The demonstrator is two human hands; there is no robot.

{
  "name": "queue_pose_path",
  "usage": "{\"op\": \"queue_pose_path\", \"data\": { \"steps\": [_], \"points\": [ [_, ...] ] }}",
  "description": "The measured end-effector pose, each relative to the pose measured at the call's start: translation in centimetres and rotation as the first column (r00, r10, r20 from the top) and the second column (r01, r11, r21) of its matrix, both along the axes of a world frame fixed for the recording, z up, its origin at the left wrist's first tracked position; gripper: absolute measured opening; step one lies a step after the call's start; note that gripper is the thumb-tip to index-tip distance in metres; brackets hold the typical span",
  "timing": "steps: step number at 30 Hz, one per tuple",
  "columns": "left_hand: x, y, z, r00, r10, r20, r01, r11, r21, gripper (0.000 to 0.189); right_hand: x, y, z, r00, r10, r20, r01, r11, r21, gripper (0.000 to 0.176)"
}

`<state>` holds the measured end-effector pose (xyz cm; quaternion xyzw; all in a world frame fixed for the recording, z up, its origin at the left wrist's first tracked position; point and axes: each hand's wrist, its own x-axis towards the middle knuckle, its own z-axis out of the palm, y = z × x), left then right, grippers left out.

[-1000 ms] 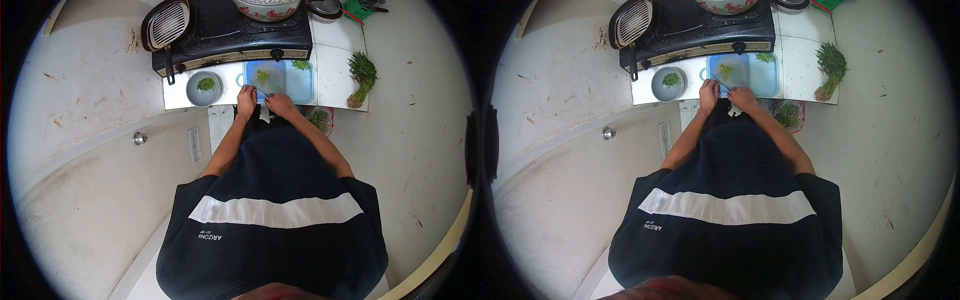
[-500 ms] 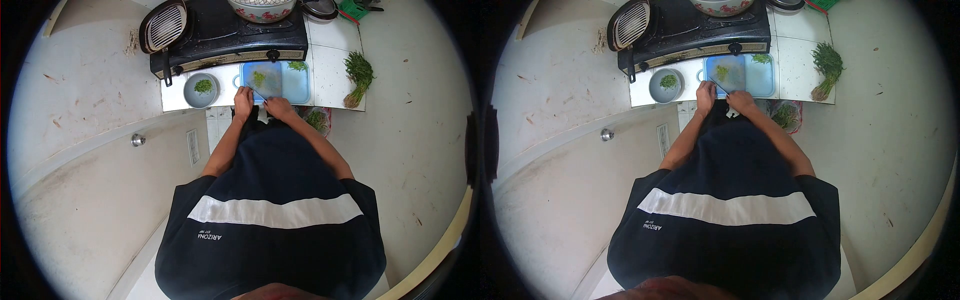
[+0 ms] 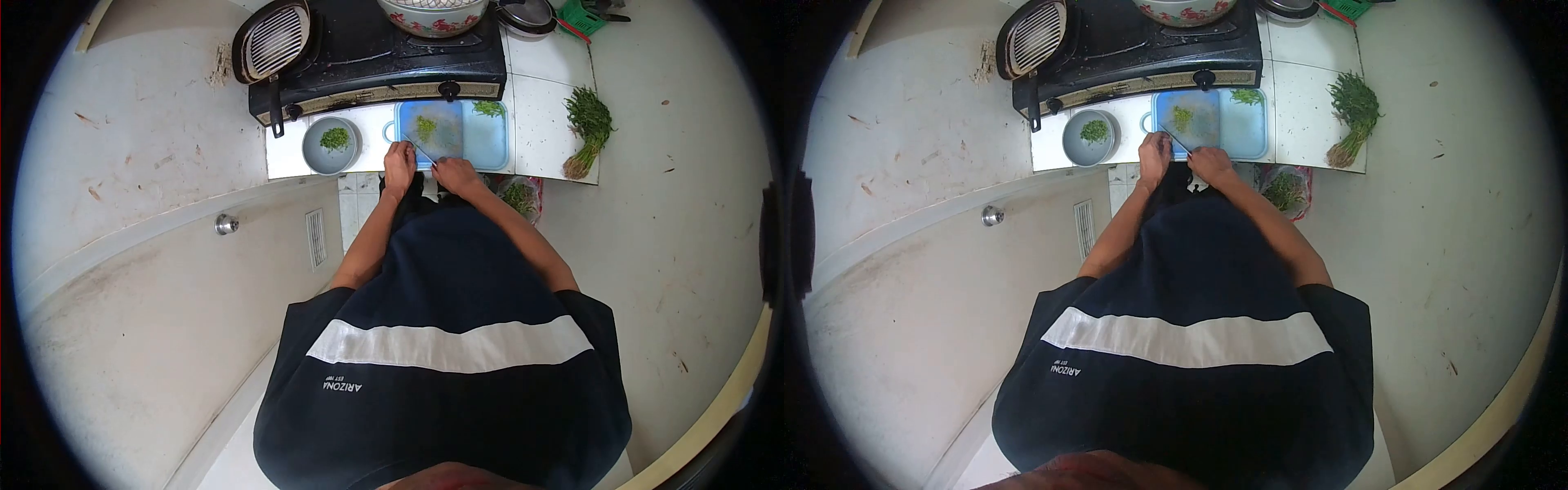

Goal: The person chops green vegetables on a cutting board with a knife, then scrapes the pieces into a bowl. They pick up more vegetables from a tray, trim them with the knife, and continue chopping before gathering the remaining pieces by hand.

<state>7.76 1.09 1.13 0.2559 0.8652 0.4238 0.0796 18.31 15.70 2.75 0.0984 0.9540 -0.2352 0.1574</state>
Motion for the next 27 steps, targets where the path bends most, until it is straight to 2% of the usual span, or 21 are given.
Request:
{"op": "queue_pose_path", "data": {
  "steps": [5,12,17,20,22,27],
  "points": [
    [-0.2,-0.2,-0.3,0.999,-0.036,-0.029,0.036,0.999,-0.001,0.008,-1.1,-0.7,-0.5,0.998,-0.021,-0.061,0.020,1.000,-0.020,0.039],
    [-0.2,-0.1,0.2,1.000,-0.016,-0.012,0.016,1.000,0.018,0.008,0.8,0.6,-0.4,0.999,-0.034,-0.027,0.034,0.999,-0.017,0.041],
    [-0.3,0.0,0.5,1.000,-0.012,0.020,0.012,1.000,0.018,0.008,0.5,0.6,-0.9,0.997,-0.037,-0.070,0.037,0.999,0.005,0.042],
    [-0.4,-0.1,0.4,0.999,-0.023,0.036,0.023,1.000,0.014,0.009,0.6,0.5,-0.4,0.998,-0.012,-0.055,0.012,1.000,-0.012,0.042],
    [-0.7,-0.3,-0.1,0.998,-0.050,-0.026,0.050,0.999,-0.013,0.009,0.7,0.3,-0.3,0.999,-0.010,-0.046,0.010,1.000,-0.014,0.042],
    [-0.6,-0.3,-0.1,1.000,-0.021,0.005,0.021,1.000,0.017,0.009,0.2,0.0,-0.1,1.000,-0.014,-0.005,0.014,0.999,-0.043,0.042]
  ]
}}
